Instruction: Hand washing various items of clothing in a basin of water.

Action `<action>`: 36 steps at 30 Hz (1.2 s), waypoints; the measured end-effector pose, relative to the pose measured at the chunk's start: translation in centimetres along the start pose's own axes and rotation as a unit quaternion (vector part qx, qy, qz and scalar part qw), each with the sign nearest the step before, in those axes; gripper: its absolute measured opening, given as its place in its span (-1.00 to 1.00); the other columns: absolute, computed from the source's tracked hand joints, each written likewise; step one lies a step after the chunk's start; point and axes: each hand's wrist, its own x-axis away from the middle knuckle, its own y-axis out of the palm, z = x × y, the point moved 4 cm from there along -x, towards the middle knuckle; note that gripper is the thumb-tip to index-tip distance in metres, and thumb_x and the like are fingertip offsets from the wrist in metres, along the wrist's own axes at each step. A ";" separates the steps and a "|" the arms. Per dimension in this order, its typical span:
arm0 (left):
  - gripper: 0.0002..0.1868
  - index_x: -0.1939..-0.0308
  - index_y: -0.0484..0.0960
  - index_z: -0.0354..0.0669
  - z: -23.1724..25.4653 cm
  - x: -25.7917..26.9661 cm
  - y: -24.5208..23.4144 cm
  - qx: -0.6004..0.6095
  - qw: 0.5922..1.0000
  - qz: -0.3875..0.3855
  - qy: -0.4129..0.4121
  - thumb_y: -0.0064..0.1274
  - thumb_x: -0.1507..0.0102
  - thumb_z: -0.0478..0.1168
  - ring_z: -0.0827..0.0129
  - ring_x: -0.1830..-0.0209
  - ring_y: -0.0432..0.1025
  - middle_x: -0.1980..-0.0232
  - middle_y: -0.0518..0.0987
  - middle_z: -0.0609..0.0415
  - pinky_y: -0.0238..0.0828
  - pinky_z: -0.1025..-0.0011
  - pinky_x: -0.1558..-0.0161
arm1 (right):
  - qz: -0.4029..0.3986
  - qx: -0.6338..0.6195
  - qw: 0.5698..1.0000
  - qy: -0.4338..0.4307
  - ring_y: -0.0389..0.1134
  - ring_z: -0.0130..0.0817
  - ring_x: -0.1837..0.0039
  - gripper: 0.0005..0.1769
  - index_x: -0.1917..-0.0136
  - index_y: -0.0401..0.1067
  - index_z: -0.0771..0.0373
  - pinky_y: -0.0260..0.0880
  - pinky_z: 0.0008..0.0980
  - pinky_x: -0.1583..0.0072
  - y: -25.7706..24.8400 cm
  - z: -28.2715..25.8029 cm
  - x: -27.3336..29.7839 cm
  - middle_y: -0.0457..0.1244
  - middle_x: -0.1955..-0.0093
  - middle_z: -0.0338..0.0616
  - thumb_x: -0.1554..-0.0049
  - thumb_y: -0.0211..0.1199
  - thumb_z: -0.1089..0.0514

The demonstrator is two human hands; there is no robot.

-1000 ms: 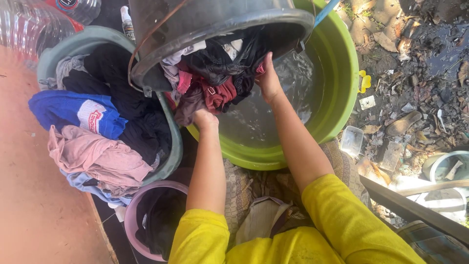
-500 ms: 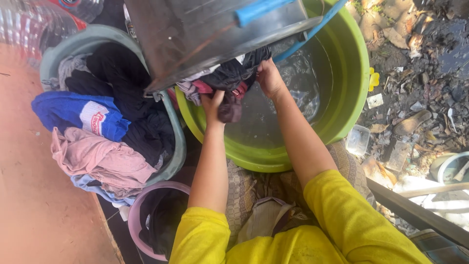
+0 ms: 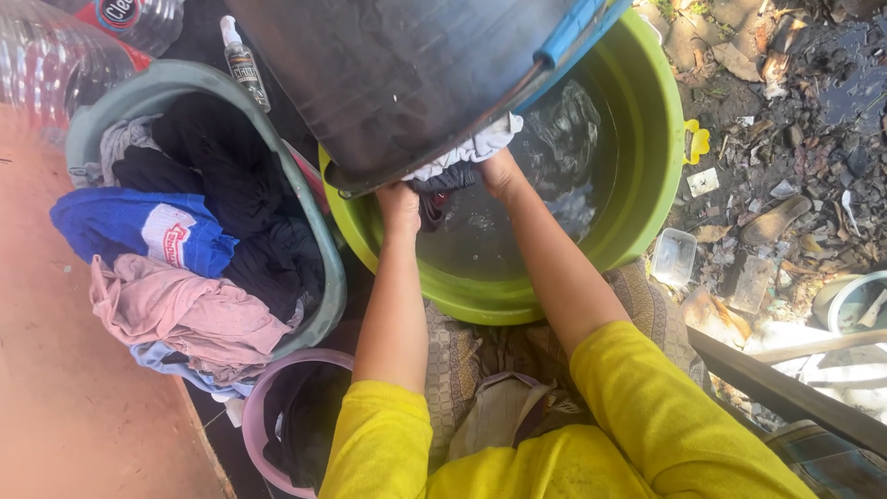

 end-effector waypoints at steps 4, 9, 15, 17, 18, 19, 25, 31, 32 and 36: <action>-0.49 -0.25 0.51 -0.52 -0.6 -0.6 0.1 0.003 1.000 -0.010 -0.023 0.15 -0.21 -0.42 0.24 -0.22 0.43 -0.29 0.54 -0.16 0.34 0.34 -0.28 | 0.035 -0.003 0.999 0.003 0.36 -0.37 -0.24 -0.53 -0.29 0.39 0.15 0.36 -0.19 -0.24 3.0 -3.6 1.8 0.35 -0.20 -0.25 -0.24 0.14 -0.15; -0.38 -0.29 0.35 -0.36 1.1 -0.4 0.4 0.013 1.000 0.012 -0.009 0.20 -0.16 -0.45 0.31 -0.25 0.38 -0.29 0.47 -0.08 0.26 0.43 -0.30 | 0.035 0.117 0.989 -0.077 0.18 -0.37 -0.45 -0.34 -0.52 0.22 0.25 0.17 -0.33 -0.43 3.9 -5.4 2.6 0.19 -0.47 -0.18 -0.30 0.11 -0.16; -0.50 -0.18 0.41 -0.53 -2.3 -2.1 -2.0 -0.044 0.993 0.083 -0.068 0.25 -0.24 -0.38 0.24 -0.10 0.36 -0.13 0.47 -0.13 0.32 0.34 -0.18 | -0.001 0.355 0.923 -0.147 0.12 -0.22 -0.49 -0.19 -0.57 0.11 0.30 0.13 -0.31 -0.46 3.8 -5.3 2.3 0.11 -0.54 -0.04 -0.21 0.23 -0.11; -0.50 -0.17 0.43 -0.36 0.2 -1.8 -1.0 -0.032 0.994 0.086 -0.052 0.19 -0.17 -0.34 0.31 -0.08 0.41 -0.12 0.52 -0.02 0.34 0.38 -0.15 | -0.022 0.527 0.808 -0.262 0.14 -0.10 -0.52 -0.27 -0.56 0.18 0.26 0.14 -0.26 -0.49 2.4 -4.1 1.2 0.14 -0.54 0.02 -0.25 0.20 -0.09; -0.47 -0.17 0.46 -0.20 1.5 -1.5 -0.6 -0.022 0.995 0.092 -0.038 0.13 -0.10 -0.29 0.37 -0.06 0.46 -0.11 0.57 0.10 0.35 0.42 -0.11 | -0.045 0.669 0.649 -0.360 0.17 0.02 -0.55 -0.34 -0.56 0.26 0.23 0.15 -0.20 -0.53 2.2 -3.1 1.0 0.17 -0.55 0.09 -0.29 0.18 -0.08; -0.47 -0.17 0.46 -0.20 1.6 -1.7 -0.8 -0.022 0.995 0.092 -0.039 0.13 -0.10 -0.29 0.37 -0.06 0.46 -0.11 0.57 0.10 0.35 0.42 -0.11 | -0.045 0.669 0.649 -0.359 0.17 0.02 -0.55 -0.34 -0.56 0.26 0.23 0.15 -0.20 -0.53 1.5 -2.5 0.6 0.17 -0.55 0.09 -0.29 0.18 -0.08; -0.46 -0.01 0.61 -0.46 -1.9 -2.8 -3.6 -0.094 0.971 0.151 -0.163 0.17 -0.32 0.06 0.30 0.04 0.37 -0.01 0.55 -0.07 0.36 0.28 -0.08 | -0.019 0.716 0.683 0.140 0.39 0.02 -0.16 -0.41 0.04 0.67 0.18 0.35 -0.12 -0.27 2.8 -6.1 2.4 0.38 0.03 0.08 -0.22 0.22 -0.38; -0.35 -0.39 0.37 -0.36 0.3 -1.9 -1.6 -0.160 0.983 0.065 -0.069 0.12 -0.30 -0.08 0.25 -0.41 0.31 -0.41 0.43 -0.06 0.16 0.35 -0.37 | 0.177 0.621 0.762 -0.046 0.44 -0.05 -0.22 -0.53 -0.02 0.58 0.17 0.41 -0.13 -0.30 6.7 -12.8 5.1 0.43 -0.11 -0.01 -0.10 0.39 -0.24; -0.29 -0.43 0.31 -0.35 0.5 -1.6 -1.4 -0.181 0.979 0.064 -0.071 0.13 -0.28 -0.10 0.20 -0.48 0.25 -0.47 0.36 -0.11 0.11 0.32 -0.41 | 0.188 0.630 0.739 -0.147 0.32 0.01 -0.37 -0.46 -0.18 0.50 0.18 0.34 -0.11 -0.40 7.1 -13.5 5.6 0.32 -0.30 -0.02 -0.03 0.44 -0.14; -0.12 -0.53 0.12 -0.30 1.5 -0.8 -0.4 -0.335 0.939 0.047 -0.066 0.20 -0.23 -0.12 0.01 -0.56 0.09 -0.55 0.15 -0.28 0.00 0.22 -0.47 | 0.097 0.608 0.750 -0.243 -0.02 0.21 -0.59 -0.09 -0.45 0.29 0.20 0.09 -0.01 -0.53 3.9 -8.1 2.9 -0.11 -0.65 0.03 0.07 0.56 -0.09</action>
